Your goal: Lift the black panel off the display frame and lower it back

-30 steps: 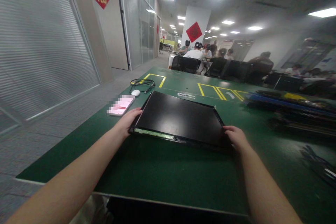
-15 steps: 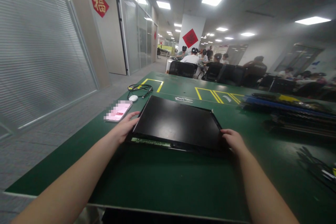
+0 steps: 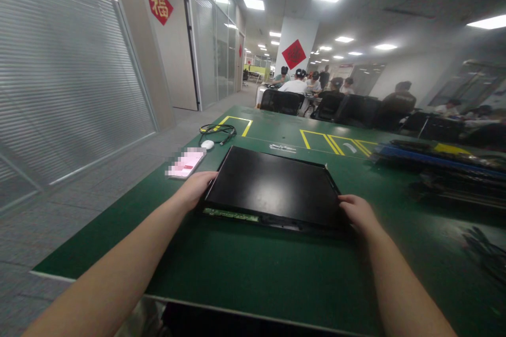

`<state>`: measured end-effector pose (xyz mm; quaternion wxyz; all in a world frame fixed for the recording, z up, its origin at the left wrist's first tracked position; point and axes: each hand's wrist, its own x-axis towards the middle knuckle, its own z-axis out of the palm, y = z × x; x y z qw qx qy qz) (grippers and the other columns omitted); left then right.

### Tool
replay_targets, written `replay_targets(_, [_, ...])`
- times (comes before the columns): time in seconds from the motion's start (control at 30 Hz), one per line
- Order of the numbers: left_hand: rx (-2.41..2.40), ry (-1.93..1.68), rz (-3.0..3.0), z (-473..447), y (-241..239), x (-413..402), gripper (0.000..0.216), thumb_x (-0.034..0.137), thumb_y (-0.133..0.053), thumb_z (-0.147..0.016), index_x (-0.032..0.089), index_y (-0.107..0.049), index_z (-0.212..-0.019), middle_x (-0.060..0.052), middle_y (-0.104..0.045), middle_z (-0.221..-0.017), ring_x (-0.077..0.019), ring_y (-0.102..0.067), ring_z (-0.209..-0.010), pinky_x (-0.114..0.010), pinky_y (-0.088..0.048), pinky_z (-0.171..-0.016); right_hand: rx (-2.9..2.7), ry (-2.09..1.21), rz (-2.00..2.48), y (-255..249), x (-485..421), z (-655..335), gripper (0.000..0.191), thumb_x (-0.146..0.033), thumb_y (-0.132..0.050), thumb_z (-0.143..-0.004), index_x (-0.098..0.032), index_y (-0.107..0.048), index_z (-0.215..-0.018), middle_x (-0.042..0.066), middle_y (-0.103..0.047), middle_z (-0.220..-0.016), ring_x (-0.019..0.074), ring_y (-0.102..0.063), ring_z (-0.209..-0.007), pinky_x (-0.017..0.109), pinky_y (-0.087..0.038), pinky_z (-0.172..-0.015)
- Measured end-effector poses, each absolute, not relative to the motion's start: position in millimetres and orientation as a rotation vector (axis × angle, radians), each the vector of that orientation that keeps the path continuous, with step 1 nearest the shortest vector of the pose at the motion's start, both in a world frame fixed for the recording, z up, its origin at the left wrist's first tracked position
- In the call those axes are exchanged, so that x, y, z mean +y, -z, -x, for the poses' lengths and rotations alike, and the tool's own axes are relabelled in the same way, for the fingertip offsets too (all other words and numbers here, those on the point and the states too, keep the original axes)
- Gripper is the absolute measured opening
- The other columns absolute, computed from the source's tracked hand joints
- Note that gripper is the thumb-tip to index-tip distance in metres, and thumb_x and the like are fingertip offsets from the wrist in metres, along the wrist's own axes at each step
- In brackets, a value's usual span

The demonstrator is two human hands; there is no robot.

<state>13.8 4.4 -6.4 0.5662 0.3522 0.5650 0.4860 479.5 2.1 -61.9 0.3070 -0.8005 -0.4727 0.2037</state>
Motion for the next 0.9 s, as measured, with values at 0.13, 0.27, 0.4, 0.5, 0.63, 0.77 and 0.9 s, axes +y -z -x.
replay_targets(0.13, [1.484, -1.115, -1.025, -11, 11, 4, 0.017, 0.034, -0.077, -0.063, 0.020, -0.076, -0.073, -0.005, -0.079, -0.071, -0.0301, -0.075, -0.081, -0.036, -0.059, -0.070, -1.369, -0.436, 2.100, 66, 5, -482, 0.033, -0.017, -0.062, -0.070, -0.019, -0.080, -0.098, 0.011, -0.078, -0.102, 0.0247, -0.072, -0.093, 0.033, -0.054, -0.083])
replay_targets(0.27, [1.674, -1.016, -1.410, -8, 17, 3, 0.035, 0.046, -0.070, -0.071, 0.017, -0.077, -0.090, -0.008, -0.081, -0.090, -0.0320, -0.073, -0.093, -0.037, -0.055, -0.080, -1.407, -0.399, 2.114, 70, 5, -484, 0.035, -0.019, -0.060, -0.072, -0.018, -0.080, -0.101, 0.011, -0.078, -0.103, 0.0253, -0.072, -0.094, 0.034, -0.053, -0.085])
replay_targets(0.4, [1.847, -0.853, -1.771, -7, 22, 7, 0.040, 0.047, -0.058, -0.081, 0.016, -0.076, -0.100, -0.014, -0.078, -0.111, -0.0337, -0.071, -0.103, -0.040, -0.052, -0.091, -1.423, -0.377, 2.132, 70, 6, -485, 0.035, -0.020, -0.060, -0.074, -0.016, -0.079, -0.103, 0.013, -0.077, -0.107, 0.0263, -0.071, -0.098, 0.034, -0.052, -0.087])
replay_targets(0.5, [1.853, -0.827, -1.902, -4, 26, 10, 0.035, 0.045, -0.056, -0.084, 0.018, -0.075, -0.095, -0.017, -0.073, -0.124, -0.0361, -0.064, -0.119, -0.042, -0.046, -0.103, -1.412, -0.380, 2.118, 71, 6, -486, 0.033, -0.021, -0.061, -0.073, -0.017, -0.079, -0.101, 0.012, -0.077, -0.107, 0.0261, -0.070, -0.098, 0.034, -0.052, -0.086])
replay_targets(0.63, [1.798, -0.969, -1.861, 0, 30, 13, 0.026, 0.047, -0.063, -0.080, 0.022, -0.072, -0.083, -0.017, -0.067, -0.136, -0.0389, -0.056, -0.130, -0.047, -0.039, -0.112, -1.349, -0.425, 2.062, 72, 5, -486, 0.034, -0.023, -0.062, -0.073, -0.019, -0.076, -0.104, 0.009, -0.076, -0.101, 0.0231, -0.070, -0.092, 0.031, -0.052, -0.080])
replay_targets(0.77, [1.656, -1.103, -1.791, 2, 33, 15, 0.029, 0.051, -0.066, -0.077, 0.024, -0.071, -0.084, -0.015, -0.066, -0.135, -0.0372, -0.056, -0.130, -0.048, -0.041, -0.111, -1.275, -0.437, 2.044, 67, 1, -481, 0.057, -0.033, -0.061, -0.079, -0.022, -0.062, -0.135, 0.004, -0.073, -0.092, 0.0194, -0.067, -0.077, 0.030, -0.051, -0.069])
replay_targets(0.9, [1.583, -1.146, -1.905, 0, 31, 13, 0.037, 0.049, -0.058, -0.084, 0.018, -0.069, -0.101, -0.019, -0.060, -0.139, -0.0343, -0.052, -0.133, -0.050, -0.043, -0.110, -1.207, -0.457, 2.083, 60, 1, -477, 0.058, -0.045, -0.058, -0.085, -0.021, -0.062, -0.137, 0.009, -0.073, -0.102, 0.0225, -0.069, -0.085, 0.032, -0.053, -0.071])
